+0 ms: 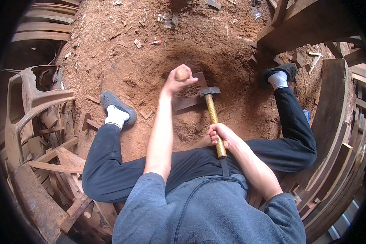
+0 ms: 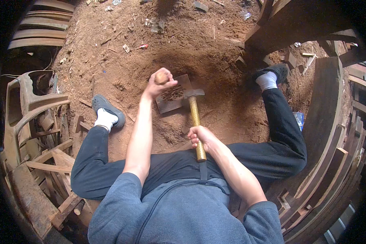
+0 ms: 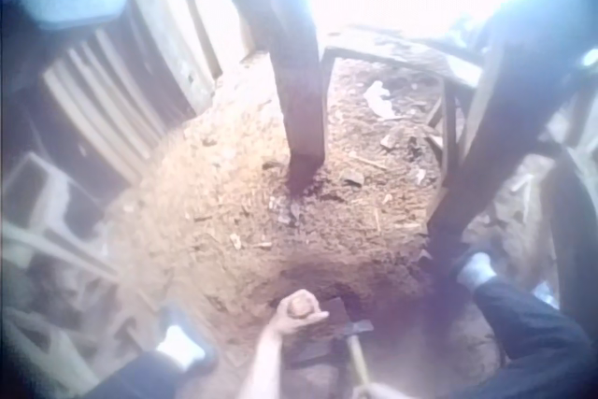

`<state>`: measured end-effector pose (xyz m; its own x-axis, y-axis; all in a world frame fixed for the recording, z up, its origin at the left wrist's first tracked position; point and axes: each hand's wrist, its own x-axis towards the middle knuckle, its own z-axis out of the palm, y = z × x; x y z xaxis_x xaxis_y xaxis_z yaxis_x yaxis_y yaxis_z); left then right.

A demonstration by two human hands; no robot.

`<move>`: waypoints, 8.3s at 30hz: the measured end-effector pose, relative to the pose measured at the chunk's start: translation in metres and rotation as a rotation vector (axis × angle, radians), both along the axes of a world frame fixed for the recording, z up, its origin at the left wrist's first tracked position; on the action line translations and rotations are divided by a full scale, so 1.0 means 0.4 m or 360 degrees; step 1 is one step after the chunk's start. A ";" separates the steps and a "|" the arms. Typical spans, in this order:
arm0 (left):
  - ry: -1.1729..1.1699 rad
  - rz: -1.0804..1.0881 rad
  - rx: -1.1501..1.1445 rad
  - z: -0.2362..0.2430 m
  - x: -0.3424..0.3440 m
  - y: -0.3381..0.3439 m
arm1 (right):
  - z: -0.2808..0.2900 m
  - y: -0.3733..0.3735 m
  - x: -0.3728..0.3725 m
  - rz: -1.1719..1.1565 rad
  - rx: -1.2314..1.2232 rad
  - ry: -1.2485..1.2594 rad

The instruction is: The person sits on the ground and uses a hammer to repeatedly strike a small piece of wood resting on a metal plate. The person holds the wood with one hand and swings the hammer with the other to chip away at the wood.

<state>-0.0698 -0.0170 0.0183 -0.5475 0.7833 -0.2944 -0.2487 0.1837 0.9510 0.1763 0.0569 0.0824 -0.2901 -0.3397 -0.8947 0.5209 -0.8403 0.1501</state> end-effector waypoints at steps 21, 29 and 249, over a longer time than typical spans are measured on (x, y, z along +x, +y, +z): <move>-0.0004 0.0234 0.0160 0.061 0.061 -0.003 | -0.004 0.004 0.002 -0.0006 0.0012 0.0064; -0.0021 0.0325 0.0293 0.023 0.077 -0.020 | -0.001 0.005 0.001 -0.0022 0.0038 0.0030; -0.0466 0.0898 0.0717 -0.033 0.089 -0.106 | 0.193 -0.012 -0.026 0.0044 -0.0011 0.0182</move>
<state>-0.0340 -0.0594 0.0049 -0.8478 0.4878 -0.2080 -0.4421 -0.4336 0.7852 0.1658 0.0520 0.1594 -0.3804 -0.3548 -0.8540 0.5580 -0.8245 0.0940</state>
